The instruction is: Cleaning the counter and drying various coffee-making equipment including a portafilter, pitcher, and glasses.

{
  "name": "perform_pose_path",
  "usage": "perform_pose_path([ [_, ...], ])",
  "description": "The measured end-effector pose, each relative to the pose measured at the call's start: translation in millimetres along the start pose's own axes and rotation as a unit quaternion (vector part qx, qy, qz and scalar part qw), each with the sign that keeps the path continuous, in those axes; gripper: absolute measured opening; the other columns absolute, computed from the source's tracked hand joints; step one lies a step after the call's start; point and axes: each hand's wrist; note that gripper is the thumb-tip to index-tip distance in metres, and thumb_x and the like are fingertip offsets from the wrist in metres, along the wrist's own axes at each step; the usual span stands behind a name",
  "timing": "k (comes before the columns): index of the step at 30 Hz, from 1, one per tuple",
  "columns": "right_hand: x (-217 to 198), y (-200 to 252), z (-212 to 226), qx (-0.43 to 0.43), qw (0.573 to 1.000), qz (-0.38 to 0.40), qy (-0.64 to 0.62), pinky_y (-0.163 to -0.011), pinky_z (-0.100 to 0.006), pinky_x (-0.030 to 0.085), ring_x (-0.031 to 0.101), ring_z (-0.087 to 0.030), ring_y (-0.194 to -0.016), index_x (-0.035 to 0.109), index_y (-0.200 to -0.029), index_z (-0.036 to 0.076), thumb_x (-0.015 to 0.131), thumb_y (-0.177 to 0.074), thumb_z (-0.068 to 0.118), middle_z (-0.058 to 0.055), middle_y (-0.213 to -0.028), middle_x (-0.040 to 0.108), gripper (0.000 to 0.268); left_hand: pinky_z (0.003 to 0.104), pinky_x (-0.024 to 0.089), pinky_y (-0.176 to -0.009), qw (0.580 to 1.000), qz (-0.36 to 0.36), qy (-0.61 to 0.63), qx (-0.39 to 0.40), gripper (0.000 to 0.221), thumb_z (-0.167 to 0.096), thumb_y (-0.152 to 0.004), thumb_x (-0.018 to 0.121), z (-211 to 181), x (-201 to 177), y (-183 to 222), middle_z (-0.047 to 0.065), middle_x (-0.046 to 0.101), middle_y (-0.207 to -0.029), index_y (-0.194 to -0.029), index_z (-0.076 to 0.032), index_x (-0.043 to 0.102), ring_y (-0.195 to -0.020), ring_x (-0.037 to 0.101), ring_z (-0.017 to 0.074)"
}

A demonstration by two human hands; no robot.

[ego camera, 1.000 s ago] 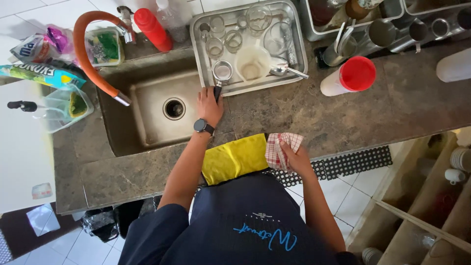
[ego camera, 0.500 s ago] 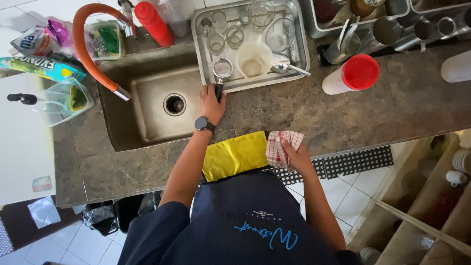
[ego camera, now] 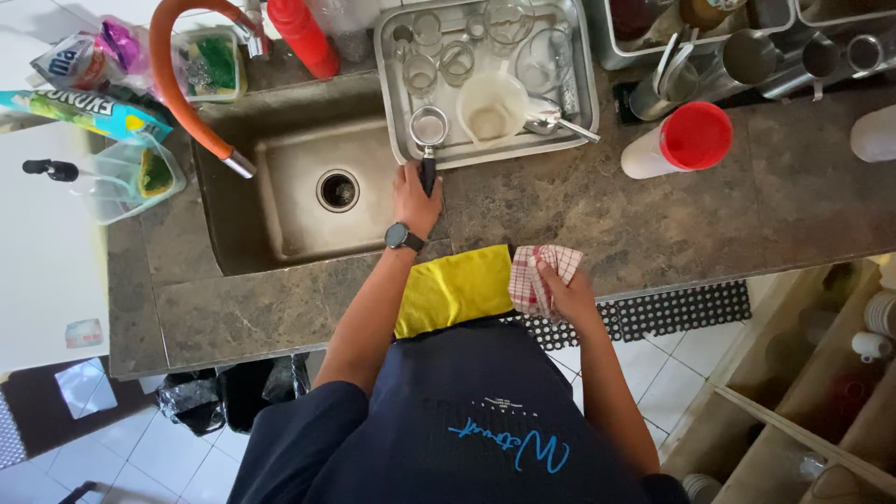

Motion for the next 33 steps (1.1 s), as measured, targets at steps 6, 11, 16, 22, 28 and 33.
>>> perform_pose_path([
  [6,0,0,-6,0.003,1.0,-0.002,-0.013,-0.075,-0.044,0.049,0.057,-0.027,-0.081,0.073,-0.099,0.0,0.077,-0.092,0.043,-0.015,-0.082,0.063,0.043,0.06,0.053,-0.075,0.998,0.027,0.04,-0.044,0.036,-0.018,-0.101,0.065,-15,-5,4,0.021,0.047,-0.121,-0.127,-0.006,0.043,-0.1,0.061,0.0492],
  [11,1,-1,-15,-0.022,0.999,0.011,-0.029,-0.082,-0.046,0.05,0.06,-0.027,-0.087,0.073,-0.111,0.001,0.073,-0.095,0.04,-0.016,-0.091,0.068,0.042,0.058,0.056,-0.072,0.997,0.03,0.019,-0.063,0.035,-0.029,-0.1,0.067,-7,3,3,0.018,0.051,-0.111,-0.117,-0.008,0.044,-0.093,0.065,0.0472],
  [16,1,-3,-18,-0.028,0.999,0.013,-0.027,-0.084,-0.047,0.05,0.061,-0.026,-0.09,0.073,-0.112,0.001,0.074,-0.096,0.04,-0.017,-0.094,0.07,0.042,0.058,0.055,-0.071,0.995,0.032,0.068,-0.07,0.034,-0.028,-0.102,0.067,2,6,5,0.019,0.052,-0.109,-0.116,-0.008,0.043,-0.094,0.066,0.0487],
  [22,2,0,-21,-0.023,1.0,0.01,-0.002,-0.097,-0.058,0.046,0.063,-0.041,-0.11,0.067,-0.129,-0.003,0.071,-0.098,0.041,-0.028,-0.115,0.068,0.054,0.05,0.054,-0.06,0.996,0.034,0.063,-0.059,0.048,-0.046,-0.104,0.067,38,15,17,0.018,0.058,-0.094,-0.117,-0.002,0.053,-0.081,0.069,0.0394],
  [28,1,1,-20,-0.021,1.0,0.006,-0.004,-0.092,-0.054,0.047,0.061,-0.035,-0.103,0.069,-0.123,-0.002,0.072,-0.098,0.04,-0.023,-0.106,0.069,0.05,0.034,0.041,-0.039,0.998,0.06,0.027,-0.018,0.058,-0.06,-0.102,0.069,49,10,22,0.013,0.057,-0.064,-0.092,-0.003,0.06,-0.052,0.063,0.0237],
  [33,1,-9,-29,-0.02,1.0,0.007,-0.01,-0.096,-0.057,0.047,0.063,-0.041,-0.113,0.068,-0.128,-0.003,0.071,-0.1,0.044,-0.029,-0.115,0.068,0.055,0.044,0.05,-0.049,0.999,0.037,-0.003,-0.008,0.053,-0.056,-0.099,0.072,13,-16,33,0.019,0.064,-0.072,-0.095,-0.005,0.059,-0.067,0.071,0.0397],
])
Point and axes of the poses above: each hand's wrist, its own y-axis away from the middle knuckle, its own x-axis out of the palm, z = x × y
